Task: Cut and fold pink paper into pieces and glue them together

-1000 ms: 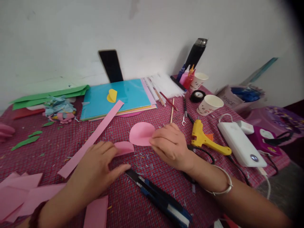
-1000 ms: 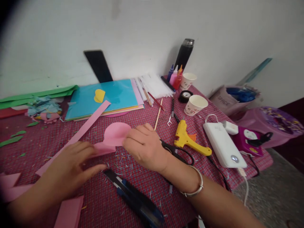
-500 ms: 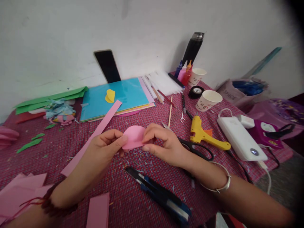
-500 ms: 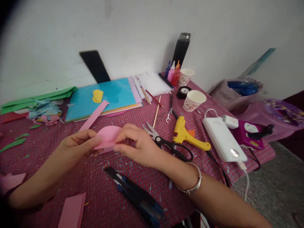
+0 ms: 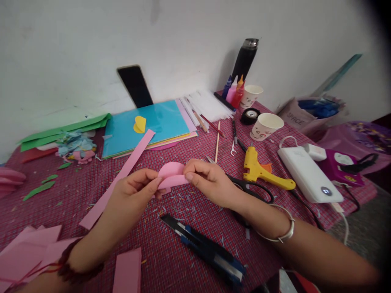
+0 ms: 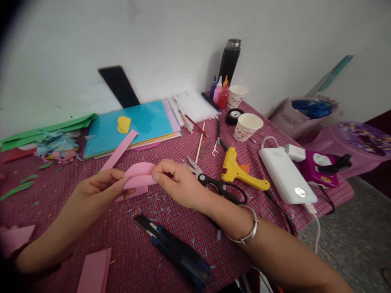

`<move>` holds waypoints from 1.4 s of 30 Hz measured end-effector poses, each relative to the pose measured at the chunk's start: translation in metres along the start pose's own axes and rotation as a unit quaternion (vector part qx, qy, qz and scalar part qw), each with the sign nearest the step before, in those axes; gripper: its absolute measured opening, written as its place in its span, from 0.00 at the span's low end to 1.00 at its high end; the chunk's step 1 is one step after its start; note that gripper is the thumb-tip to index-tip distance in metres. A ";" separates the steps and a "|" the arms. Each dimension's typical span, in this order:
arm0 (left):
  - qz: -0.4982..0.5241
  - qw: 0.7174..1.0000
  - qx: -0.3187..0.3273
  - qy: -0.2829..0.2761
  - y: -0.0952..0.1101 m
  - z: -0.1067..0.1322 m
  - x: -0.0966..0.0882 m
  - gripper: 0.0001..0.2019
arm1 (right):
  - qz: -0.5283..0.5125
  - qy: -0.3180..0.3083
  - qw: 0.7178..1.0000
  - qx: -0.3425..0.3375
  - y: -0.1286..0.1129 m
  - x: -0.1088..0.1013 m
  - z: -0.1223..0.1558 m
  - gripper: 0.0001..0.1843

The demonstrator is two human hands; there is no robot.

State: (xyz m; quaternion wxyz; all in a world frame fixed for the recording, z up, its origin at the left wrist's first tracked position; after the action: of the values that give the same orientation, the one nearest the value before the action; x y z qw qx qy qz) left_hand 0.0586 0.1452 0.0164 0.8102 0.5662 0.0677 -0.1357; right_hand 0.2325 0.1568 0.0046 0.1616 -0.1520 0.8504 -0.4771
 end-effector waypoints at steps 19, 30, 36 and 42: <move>0.080 0.995 -0.014 -0.051 0.003 0.005 0.018 0.14 | -0.137 0.044 0.979 0.142 0.018 0.005 0.005 0.21; 0.281 0.941 -0.071 -0.175 -0.010 0.005 0.022 0.18 | -0.148 0.075 0.977 0.134 0.019 0.002 0.006 0.23; 0.296 0.931 -0.109 -0.185 -0.012 0.008 0.029 0.17 | -0.172 0.071 0.972 0.141 0.016 0.006 0.007 0.24; 0.287 0.935 -0.095 -0.184 -0.012 0.012 0.027 0.14 | -0.149 0.063 0.978 0.129 0.016 0.007 0.006 0.23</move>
State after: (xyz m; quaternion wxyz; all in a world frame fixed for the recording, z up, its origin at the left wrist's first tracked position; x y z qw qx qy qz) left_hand 0.0804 0.1261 0.0022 0.8628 0.4471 -0.2358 0.0079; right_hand 0.2271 0.1571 -0.0132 0.0529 -0.2243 0.7581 -0.6101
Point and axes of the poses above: each hand's wrist, its own z-axis away from the middle knuckle, its own x-axis out of the palm, y = z × x, the point moved 6 cm from there along -z, towards the middle knuckle, and after that the axes turned 13 degrees about -x, right-handed, at the moved point
